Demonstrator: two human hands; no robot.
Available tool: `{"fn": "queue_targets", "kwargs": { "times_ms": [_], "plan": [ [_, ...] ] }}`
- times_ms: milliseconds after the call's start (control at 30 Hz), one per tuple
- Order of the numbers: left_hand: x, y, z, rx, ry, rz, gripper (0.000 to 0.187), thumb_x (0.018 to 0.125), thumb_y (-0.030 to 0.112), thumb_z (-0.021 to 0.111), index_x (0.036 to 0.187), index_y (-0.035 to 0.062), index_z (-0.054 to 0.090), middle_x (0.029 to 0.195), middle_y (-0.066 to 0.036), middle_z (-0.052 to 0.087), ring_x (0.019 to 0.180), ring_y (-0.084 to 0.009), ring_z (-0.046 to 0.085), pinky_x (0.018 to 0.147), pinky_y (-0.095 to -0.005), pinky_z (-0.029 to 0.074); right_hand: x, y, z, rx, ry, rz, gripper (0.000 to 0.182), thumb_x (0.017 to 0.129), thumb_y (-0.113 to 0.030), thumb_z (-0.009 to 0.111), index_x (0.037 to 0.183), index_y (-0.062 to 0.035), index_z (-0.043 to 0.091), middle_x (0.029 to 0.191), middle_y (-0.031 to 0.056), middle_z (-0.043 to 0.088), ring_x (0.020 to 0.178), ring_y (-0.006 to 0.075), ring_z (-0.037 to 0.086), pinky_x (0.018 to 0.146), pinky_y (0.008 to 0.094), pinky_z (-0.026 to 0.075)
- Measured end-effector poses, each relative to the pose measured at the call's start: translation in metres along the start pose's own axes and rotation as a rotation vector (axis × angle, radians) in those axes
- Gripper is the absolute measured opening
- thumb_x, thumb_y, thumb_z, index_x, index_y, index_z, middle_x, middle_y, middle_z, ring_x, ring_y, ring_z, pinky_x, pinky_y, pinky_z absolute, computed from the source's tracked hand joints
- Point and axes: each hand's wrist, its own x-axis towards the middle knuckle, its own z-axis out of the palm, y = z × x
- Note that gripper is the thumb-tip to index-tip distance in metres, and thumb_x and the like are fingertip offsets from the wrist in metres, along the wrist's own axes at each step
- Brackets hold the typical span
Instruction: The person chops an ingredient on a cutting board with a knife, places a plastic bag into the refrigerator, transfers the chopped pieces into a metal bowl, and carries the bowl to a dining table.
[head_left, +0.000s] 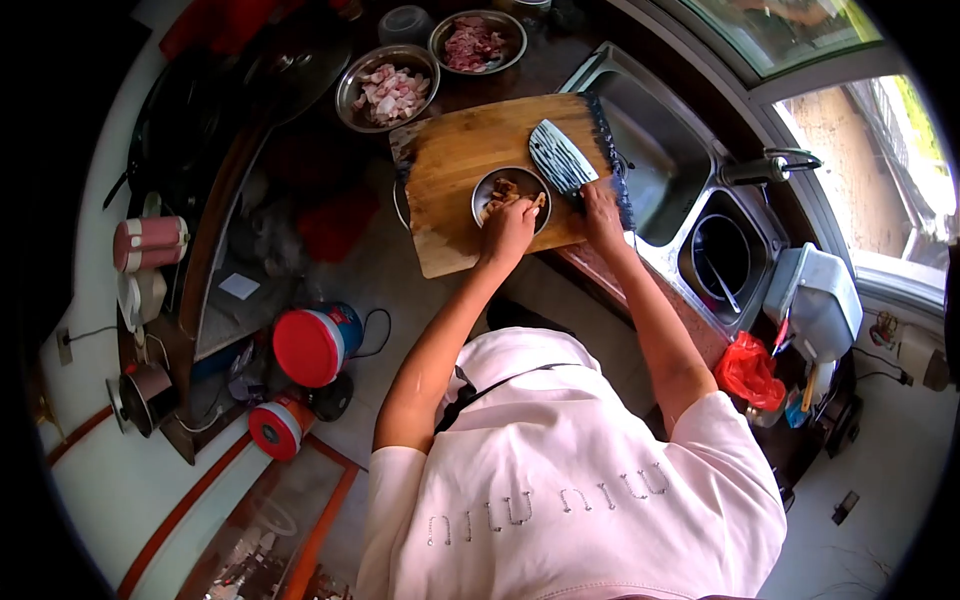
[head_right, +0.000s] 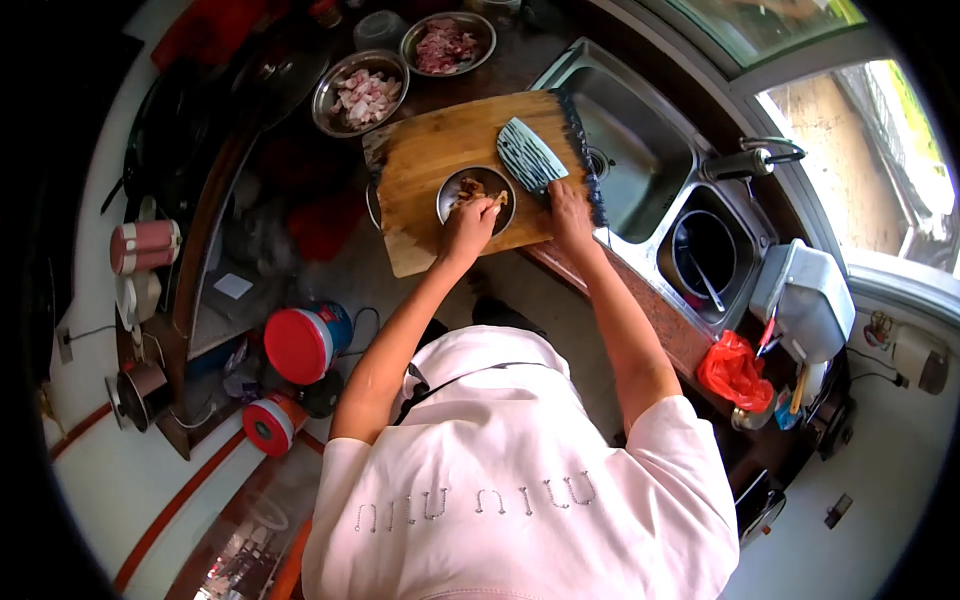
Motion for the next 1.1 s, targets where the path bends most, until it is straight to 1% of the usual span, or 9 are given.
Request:
{"fn": "queue_targets", "kwargs": {
  "times_ms": [100, 200, 233, 333, 467, 633, 867, 1000, 1100],
  "plan": [
    [0.006, 0.015, 0.005, -0.004, -0.043, -0.011, 0.02, 0.085, 0.021, 0.057, 0.085, 0.0022, 0.064, 0.081, -0.018, 0.063, 0.076, -0.0372, 0.061, 0.067, -0.0435, 0.048, -0.002, -0.013, -0.014, -0.06, 0.183, 0.134, 0.039, 0.076, -0.021, 0.066, 0.11, -0.007, 0.052, 0.099, 0.0203, 0.059, 0.089, 0.0405, 0.056, 0.075, 0.0472, 0.045],
    [0.018, 0.004, 0.034, -0.197, -0.282, -0.235, 0.024, 0.091, 0.023, 0.053, 0.09, 0.0028, 0.064, 0.068, -0.006, 0.062, 0.059, -0.0167, 0.061, 0.047, -0.0319, 0.047, -0.013, -0.036, -0.048, 0.098, 0.29, 0.431, 0.033, 0.08, -0.024, 0.064, 0.108, -0.0095, 0.054, 0.088, 0.0205, 0.063, 0.08, 0.0411, 0.06, 0.067, 0.0473, 0.047],
    [0.021, 0.031, 0.023, -0.408, -0.401, -0.473, 0.027, 0.093, 0.026, 0.05, 0.094, 0.003, 0.063, 0.066, -0.001, 0.056, 0.053, -0.0081, 0.056, 0.039, -0.0248, 0.043, -0.019, -0.036, -0.054, 0.053, 0.318, 0.482, 0.028, 0.082, -0.027, 0.063, 0.104, -0.0115, 0.056, 0.082, 0.0196, 0.064, 0.075, 0.0398, 0.062, 0.062, 0.047, 0.047],
    [0.028, 0.036, 0.049, -0.609, -0.491, -0.639, 0.027, 0.093, 0.026, 0.05, 0.092, 0.0016, 0.061, 0.066, -0.002, 0.056, 0.053, -0.0108, 0.057, 0.04, -0.024, 0.045, -0.042, -0.034, -0.066, 0.019, 0.287, 0.522, 0.023, 0.079, -0.024, 0.063, 0.096, -0.0096, 0.056, 0.075, 0.0176, 0.062, 0.072, 0.0395, 0.06, 0.06, 0.0472, 0.046],
    [0.027, 0.036, 0.082, -0.638, -0.515, -0.761, 0.028, 0.092, 0.028, 0.05, 0.09, 0.0009, 0.056, 0.067, -0.006, 0.055, 0.052, -0.0149, 0.057, 0.039, -0.0263, 0.047, -0.07, -0.05, -0.078, -0.036, 0.278, 0.394, 0.019, 0.075, -0.018, 0.064, 0.087, -0.008, 0.052, 0.08, 0.014, 0.061, 0.074, 0.0362, 0.06, 0.061, 0.0448, 0.046],
    [0.025, 0.023, 0.109, -0.597, -0.46, -0.918, 0.022, 0.089, 0.014, 0.038, 0.095, 0.002, 0.055, 0.071, -0.008, 0.057, 0.051, -0.0196, 0.058, 0.039, -0.0288, 0.051, -0.09, -0.043, -0.066, -0.147, 0.134, 0.371, 0.02, 0.077, -0.021, 0.064, 0.09, -0.0114, 0.053, 0.076, 0.0104, 0.059, 0.072, 0.0328, 0.061, 0.061, 0.0442, 0.048],
    [0.016, 0.008, 0.119, -0.447, -0.488, -0.859, 0.021, 0.087, 0.011, 0.039, 0.098, 0.0047, 0.056, 0.08, -0.008, 0.059, 0.055, -0.0202, 0.059, 0.041, -0.029, 0.051, -0.08, -0.044, -0.055, -0.258, 0.003, 0.429, 0.017, 0.079, -0.023, 0.061, 0.088, -0.0118, 0.052, 0.075, 0.0112, 0.06, 0.069, 0.034, 0.062, 0.058, 0.0452, 0.048],
    [0.005, 0.011, 0.107, -0.55, -0.55, -0.892, 0.019, 0.091, 0.016, 0.041, 0.095, 0.0055, 0.057, 0.072, -0.005, 0.056, 0.053, -0.016, 0.056, 0.041, -0.0263, 0.049, -0.067, -0.036, -0.035, -0.21, -0.029, 0.446, 0.016, 0.079, -0.021, 0.06, 0.087, -0.011, 0.051, 0.077, 0.0122, 0.061, 0.07, 0.0343, 0.062, 0.059, 0.0455, 0.048],
    [-0.008, 0.032, 0.079, -0.66, -0.644, -0.877, 0.02, 0.095, 0.022, 0.044, 0.095, 0.0061, 0.057, 0.064, -0.001, 0.051, 0.051, -0.01, 0.054, 0.038, -0.0227, 0.044, -0.072, -0.03, -0.028, -0.177, 0.08, 0.402, 0.015, 0.08, -0.024, 0.06, 0.082, -0.0117, 0.052, 0.072, 0.0119, 0.06, 0.067, 0.0347, 0.062, 0.057, 0.0463, 0.048]
  ]
}}
